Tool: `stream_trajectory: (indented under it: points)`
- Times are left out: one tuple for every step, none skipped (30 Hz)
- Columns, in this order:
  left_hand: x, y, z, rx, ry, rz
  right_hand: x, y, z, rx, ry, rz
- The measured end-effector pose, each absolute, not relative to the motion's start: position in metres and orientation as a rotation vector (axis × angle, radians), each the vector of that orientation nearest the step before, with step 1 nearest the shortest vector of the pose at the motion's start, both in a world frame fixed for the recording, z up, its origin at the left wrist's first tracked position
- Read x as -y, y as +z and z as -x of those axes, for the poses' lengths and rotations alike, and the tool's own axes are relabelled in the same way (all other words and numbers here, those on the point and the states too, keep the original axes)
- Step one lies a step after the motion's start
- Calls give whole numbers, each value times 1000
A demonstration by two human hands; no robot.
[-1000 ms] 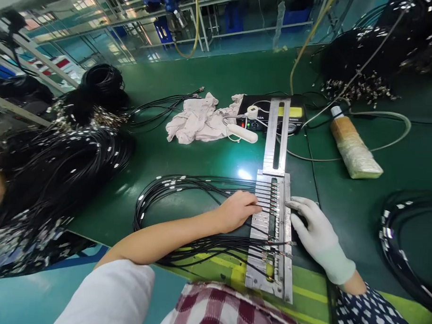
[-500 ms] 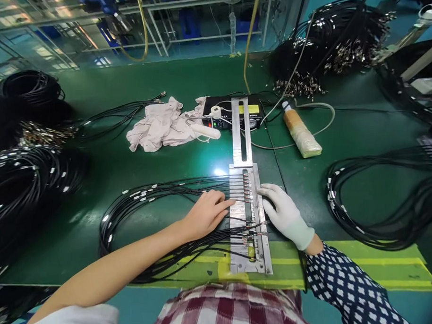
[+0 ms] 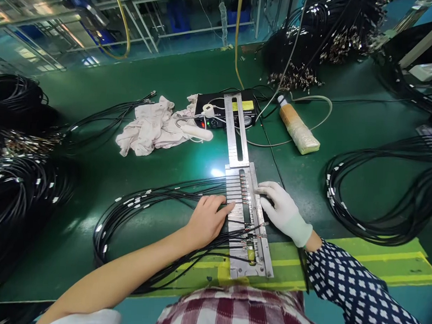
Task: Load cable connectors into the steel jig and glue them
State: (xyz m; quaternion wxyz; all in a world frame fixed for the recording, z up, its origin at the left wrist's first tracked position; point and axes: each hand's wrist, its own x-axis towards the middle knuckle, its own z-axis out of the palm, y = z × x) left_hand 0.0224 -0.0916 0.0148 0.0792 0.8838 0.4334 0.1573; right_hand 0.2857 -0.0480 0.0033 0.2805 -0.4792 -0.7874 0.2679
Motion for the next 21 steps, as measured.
stream_trajectory:
  points:
    - [93, 17, -22, -1284, 442, -2645, 48, 4, -286, 2113, 719, 1279]
    - [95, 19, -20, -1249, 407, -2631, 48, 4, -286, 2119, 721, 1271]
    - [97, 21, -18, -1201, 371, -2603, 48, 4, -286, 2124, 722, 1264]
    - [98, 22, -16, -1151, 347, -2564, 49, 5, -286, 2129, 723, 1258]
    - [99, 23, -13, -1110, 350, -2519, 49, 5, -286, 2133, 725, 1256]
    - [99, 23, -11, -1083, 383, -2476, 49, 6, -286, 2135, 728, 1259]
    - [98, 22, -9, -1074, 441, -2442, 49, 6, -286, 2136, 731, 1262]
    - [97, 21, -7, -1074, 512, -2423, 49, 6, -287, 2135, 736, 1265]
    - [95, 21, -7, -1076, 577, -2421, 49, 6, -287, 2133, 739, 1268]
    - [94, 20, -7, -1081, 621, -2435, 49, 6, -286, 2131, 743, 1272]
    - [92, 19, -7, -1088, 642, -2458, 49, 6, -286, 2129, 746, 1273]
    - [90, 19, -8, -1095, 641, -2484, 49, 7, -286, 2127, 749, 1273]
    - [88, 18, -9, -1100, 631, -2507, 49, 7, -286, 2125, 751, 1275]
    - [87, 18, -9, -1097, 619, -2524, 49, 7, -286, 2123, 755, 1277]
    - [86, 17, -10, -1091, 606, -2536, 49, 8, -286, 2121, 759, 1277]
    - [84, 17, -10, -1083, 596, -2543, 49, 8, -286, 2117, 763, 1277]
    - [83, 16, -10, -1076, 585, -2547, 49, 9, -285, 2111, 769, 1276]
    - [81, 16, -9, -1072, 573, -2545, 49, 9, -285, 2105, 774, 1275]
    - [79, 16, -9, -1071, 562, -2540, 49, 9, -285, 2099, 778, 1273]
    - [76, 17, -8, -1069, 547, -2535, 49, 9, -285, 2095, 779, 1271]
    - [74, 17, -8, -1063, 532, -2531, 49, 9, -285, 2091, 777, 1270]
